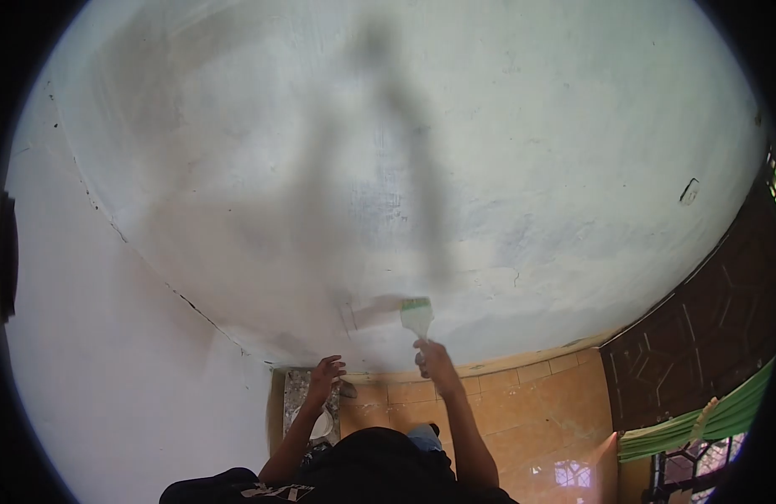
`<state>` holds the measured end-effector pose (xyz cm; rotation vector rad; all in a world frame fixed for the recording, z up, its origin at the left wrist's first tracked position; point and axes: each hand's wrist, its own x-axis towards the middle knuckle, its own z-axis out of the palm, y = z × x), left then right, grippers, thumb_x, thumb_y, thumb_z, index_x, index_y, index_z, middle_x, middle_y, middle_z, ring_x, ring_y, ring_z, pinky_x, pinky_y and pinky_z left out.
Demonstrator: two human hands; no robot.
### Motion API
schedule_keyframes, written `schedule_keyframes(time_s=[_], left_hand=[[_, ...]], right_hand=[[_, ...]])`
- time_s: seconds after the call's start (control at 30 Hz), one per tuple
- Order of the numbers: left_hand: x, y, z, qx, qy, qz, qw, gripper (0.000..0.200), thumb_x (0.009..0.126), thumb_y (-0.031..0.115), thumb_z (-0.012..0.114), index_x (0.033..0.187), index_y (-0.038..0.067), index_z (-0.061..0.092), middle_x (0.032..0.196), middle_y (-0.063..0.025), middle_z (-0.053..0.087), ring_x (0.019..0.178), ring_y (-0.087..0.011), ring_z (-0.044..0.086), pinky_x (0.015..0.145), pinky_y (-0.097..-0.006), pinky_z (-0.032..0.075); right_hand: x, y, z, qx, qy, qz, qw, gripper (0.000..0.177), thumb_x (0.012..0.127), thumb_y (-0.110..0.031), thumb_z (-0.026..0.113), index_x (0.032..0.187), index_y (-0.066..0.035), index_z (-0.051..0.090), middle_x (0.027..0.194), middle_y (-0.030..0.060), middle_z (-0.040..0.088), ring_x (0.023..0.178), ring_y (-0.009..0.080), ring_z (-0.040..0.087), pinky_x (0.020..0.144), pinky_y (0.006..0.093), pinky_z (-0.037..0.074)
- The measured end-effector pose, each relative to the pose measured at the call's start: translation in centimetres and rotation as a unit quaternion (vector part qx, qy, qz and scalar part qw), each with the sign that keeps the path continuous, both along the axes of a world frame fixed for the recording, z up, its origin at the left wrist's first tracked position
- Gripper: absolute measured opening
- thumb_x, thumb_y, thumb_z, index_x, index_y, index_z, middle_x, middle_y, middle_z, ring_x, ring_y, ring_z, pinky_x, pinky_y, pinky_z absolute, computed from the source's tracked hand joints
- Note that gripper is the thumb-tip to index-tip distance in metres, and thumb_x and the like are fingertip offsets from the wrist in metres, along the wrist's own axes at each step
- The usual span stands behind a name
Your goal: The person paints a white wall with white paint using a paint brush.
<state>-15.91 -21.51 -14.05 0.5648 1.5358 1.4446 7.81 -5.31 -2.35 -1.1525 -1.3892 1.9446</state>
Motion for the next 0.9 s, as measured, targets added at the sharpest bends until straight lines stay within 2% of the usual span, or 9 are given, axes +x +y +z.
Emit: schedule_keyframes(time_s=[0.03,0.1,0.2,0.3,0.4,0.5,0.7,0.77,0.9], left_hand=[[0.3,0.1,0.7,0.001,0.003,-0.002,1.0,0.033,0.098,0.028,0.054,0.128,0.013,0.054,0.117,-0.0043,0.062,0.102,-0.0152,0.06,0.082,-0.0317,0.048],[0.5,0.7,1.2,0.003,0.002,-0.006,1.0,0.034,0.098,0.03,0.053,0.128,0.013,0.054,0.117,-0.004,0.062,0.102,-0.0152,0.06,0.083,-0.0322,0.047],[1.2,1.3,1.1,0.003,-0.006,-0.021,1.0,0.035,0.099,0.031,0.053,0.128,0.013,0.053,0.117,-0.0049,0.062,0.104,-0.0164,0.06,0.085,-0.0336,0.047],[1.7,1.9,1.6,0.004,0.0,-0.034,0.999,0.035,0.099,0.031,0.053,0.129,0.012,0.053,0.118,-0.0061,0.062,0.105,-0.0176,0.06,0.088,-0.035,0.048],[1.9,2.3,1.8,0.007,0.007,-0.038,0.999,0.035,0.099,0.031,0.053,0.129,0.012,0.053,0.118,-0.006,0.062,0.105,-0.0177,0.06,0.088,-0.0349,0.048],[1.7,2.5,1.2,0.012,-0.001,-0.033,0.999,0.035,0.099,0.03,0.053,0.129,0.013,0.053,0.118,-0.0055,0.062,0.105,-0.0173,0.06,0.088,-0.0344,0.047],[1.4,2.0,-0.3,-0.003,-0.009,-0.043,0.999,0.033,0.099,0.029,0.054,0.129,0.014,0.053,0.118,-0.0044,0.062,0.104,-0.0163,0.06,0.086,-0.0337,0.047],[1.4,2.1,-0.1,-0.004,-0.007,-0.048,0.999,0.033,0.099,0.028,0.054,0.129,0.014,0.054,0.118,-0.0042,0.062,0.104,-0.0161,0.06,0.086,-0.0336,0.047],[1.9,2.2,0.5,-0.003,0.001,-0.047,0.999,0.032,0.099,0.028,0.054,0.128,0.014,0.054,0.116,-0.0041,0.062,0.103,-0.0159,0.06,0.085,-0.0332,0.047]], right_hand=[[0.5,-0.1,3.3,-0.005,0.026,0.007,1.0,0.023,0.096,-0.031,0.051,0.097,-0.009,0.055,0.062,-0.007,0.038,0.05,0.0033,0.032,0.044,0.0203,0.027],[1.1,-0.5,9.7,0.038,0.087,0.03,0.995,0.026,0.101,-0.036,0.047,0.096,-0.011,0.054,0.061,-0.0079,0.034,0.051,0.0032,0.028,0.044,0.0213,0.023],[0.7,-0.1,17.9,0.159,0.109,-0.031,0.981,0.033,0.101,-0.043,0.046,0.089,-0.012,0.051,0.057,-0.0085,0.031,0.047,0.002,0.023,0.043,0.0213,0.017],[-0.2,2.3,21.9,0.236,0.15,-0.036,0.959,0.037,0.101,-0.047,0.045,0.088,-0.012,0.049,0.058,-0.0087,0.026,0.048,0.0017,0.019,0.043,0.0209,0.016],[-1.8,4.9,17.8,0.262,0.178,-0.068,0.946,0.038,0.1,-0.047,0.046,0.088,-0.011,0.05,0.06,-0.0082,0.03,0.05,0.0022,0.021,0.044,0.0207,0.017],[-2.1,6.1,9.3,0.253,0.161,-0.063,0.952,0.041,0.099,-0.051,0.046,0.087,-0.011,0.05,0.062,-0.0072,0.035,0.05,0.0028,0.026,0.045,0.021,0.02],[0.0,1.2,-6.4,0.062,0.094,-0.077,0.991,0.037,0.1,-0.049,0.046,0.084,-0.015,0.046,0.059,-0.0076,0.034,0.045,0.0025,0.027,0.041,0.0201,0.021],[0.8,0.5,-8.4,0.022,0.048,-0.072,0.996,0.035,0.101,-0.046,0.045,0.086,-0.015,0.047,0.059,-0.0081,0.034,0.045,0.0023,0.027,0.04,0.0201,0.021],[1.4,-0.2,-6.2,-0.03,0.012,-0.042,0.999,0.031,0.101,-0.042,0.044,0.092,-0.013,0.049,0.06,-0.0085,0.033,0.045,0.0023,0.027,0.041,0.0202,0.02]])
